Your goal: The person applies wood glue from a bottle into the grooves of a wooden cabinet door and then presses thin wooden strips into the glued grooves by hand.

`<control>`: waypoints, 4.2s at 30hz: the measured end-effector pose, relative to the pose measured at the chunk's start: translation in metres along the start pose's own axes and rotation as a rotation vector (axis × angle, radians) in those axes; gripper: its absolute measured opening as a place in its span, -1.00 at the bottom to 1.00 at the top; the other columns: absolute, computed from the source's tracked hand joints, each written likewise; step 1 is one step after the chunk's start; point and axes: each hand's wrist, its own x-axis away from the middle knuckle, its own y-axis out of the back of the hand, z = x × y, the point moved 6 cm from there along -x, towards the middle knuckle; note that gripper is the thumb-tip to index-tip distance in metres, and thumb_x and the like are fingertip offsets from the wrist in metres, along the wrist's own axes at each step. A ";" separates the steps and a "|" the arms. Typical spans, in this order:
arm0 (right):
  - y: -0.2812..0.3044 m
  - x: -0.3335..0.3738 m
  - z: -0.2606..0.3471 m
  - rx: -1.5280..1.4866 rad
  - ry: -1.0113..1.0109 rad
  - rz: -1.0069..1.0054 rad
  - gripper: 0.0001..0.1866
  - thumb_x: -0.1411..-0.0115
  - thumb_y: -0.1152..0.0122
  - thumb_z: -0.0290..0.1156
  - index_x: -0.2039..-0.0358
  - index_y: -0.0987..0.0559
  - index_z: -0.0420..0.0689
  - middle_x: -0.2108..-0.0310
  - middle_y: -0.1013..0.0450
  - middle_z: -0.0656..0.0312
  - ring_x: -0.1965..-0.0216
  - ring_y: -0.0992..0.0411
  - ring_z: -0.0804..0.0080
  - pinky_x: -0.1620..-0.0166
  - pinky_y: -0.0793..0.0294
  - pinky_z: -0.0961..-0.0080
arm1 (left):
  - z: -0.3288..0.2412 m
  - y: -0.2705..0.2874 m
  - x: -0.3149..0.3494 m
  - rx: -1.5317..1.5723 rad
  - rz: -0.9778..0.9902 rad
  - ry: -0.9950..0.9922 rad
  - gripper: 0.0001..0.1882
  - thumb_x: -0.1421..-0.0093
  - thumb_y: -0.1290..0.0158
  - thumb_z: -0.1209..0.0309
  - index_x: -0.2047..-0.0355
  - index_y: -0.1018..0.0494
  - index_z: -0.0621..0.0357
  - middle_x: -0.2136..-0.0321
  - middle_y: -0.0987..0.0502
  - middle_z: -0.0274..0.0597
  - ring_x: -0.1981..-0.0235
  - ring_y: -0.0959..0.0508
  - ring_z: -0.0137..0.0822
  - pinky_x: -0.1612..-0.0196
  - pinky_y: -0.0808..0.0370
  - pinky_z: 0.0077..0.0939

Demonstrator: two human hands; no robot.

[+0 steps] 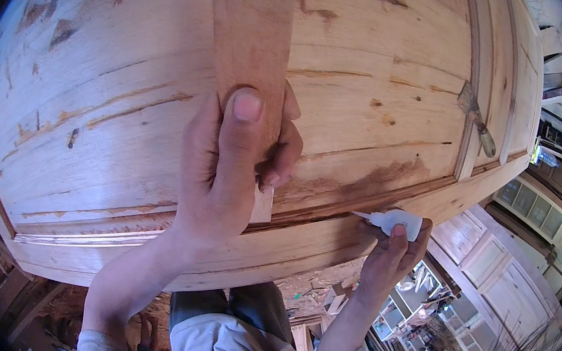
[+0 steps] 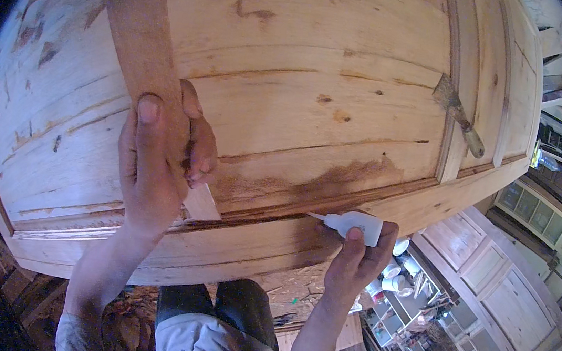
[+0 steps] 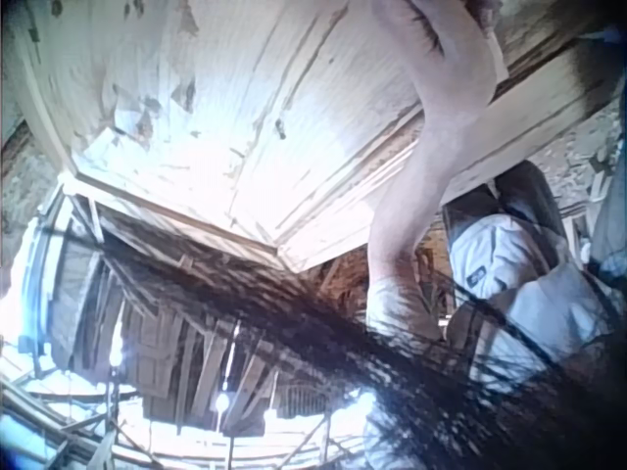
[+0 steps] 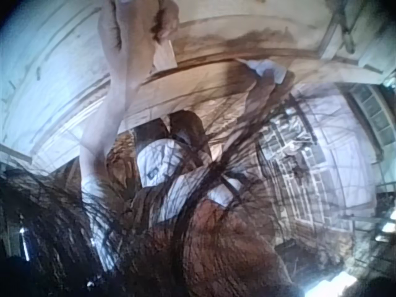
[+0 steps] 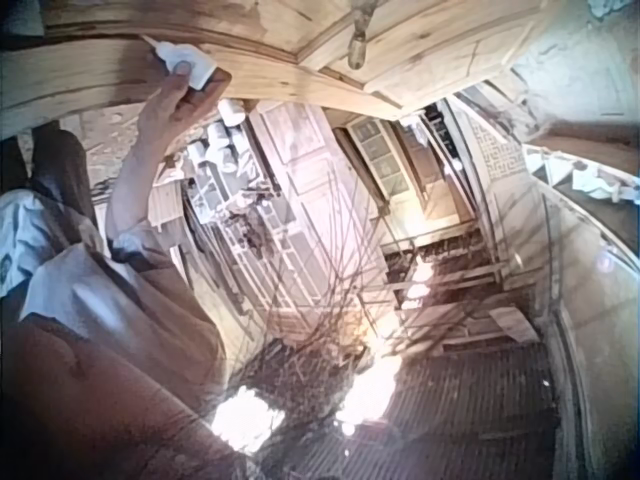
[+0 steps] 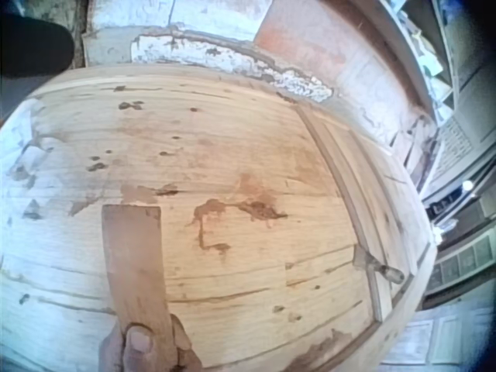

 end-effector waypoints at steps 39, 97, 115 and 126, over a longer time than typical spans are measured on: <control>-0.001 -0.008 0.006 -0.112 -0.043 -0.051 -0.55 -0.22 -0.05 -0.38 -0.06 -0.19 -0.26 0.26 -0.41 0.07 0.35 -0.49 0.28 0.42 -0.66 0.30 | 0.002 0.000 0.000 0.004 -0.007 0.002 -0.54 -0.41 0.37 0.06 0.28 -0.25 0.26 0.70 -0.26 -0.31 0.74 -0.19 -0.61 0.69 -0.07 -0.72; 0.023 -0.015 -0.010 -0.173 -0.063 -0.118 -0.50 -0.23 -0.05 -0.41 -0.14 -0.17 -0.23 0.20 -0.41 0.09 0.30 -0.49 0.29 0.35 -0.63 0.29 | 0.008 0.003 0.001 0.022 -0.049 -0.016 -0.55 -0.41 0.41 0.07 0.23 -0.23 0.25 0.65 -0.26 -0.25 0.76 -0.23 -0.53 0.67 -0.21 -0.65; 0.011 -0.018 0.000 -0.056 -0.068 -0.024 -0.65 -0.23 -0.03 -0.39 0.03 -0.24 -0.20 0.29 -0.39 0.17 0.34 -0.47 0.36 0.38 -0.61 0.40 | 0.007 0.002 0.001 -0.001 -0.054 -0.037 -0.54 -0.41 0.42 0.05 0.25 -0.24 0.24 0.66 -0.27 -0.28 0.77 -0.23 -0.55 0.71 -0.17 -0.67; 0.027 -0.018 -0.013 -0.049 -0.048 -0.126 -0.46 -0.23 -0.03 -0.41 -0.17 -0.14 -0.25 0.14 -0.36 0.05 0.29 -0.46 0.30 0.39 -0.60 0.38 | 0.007 0.003 0.001 0.003 -0.035 -0.037 -0.54 -0.41 0.42 0.06 0.24 -0.24 0.24 0.63 -0.27 -0.27 0.77 -0.24 -0.55 0.71 -0.18 -0.67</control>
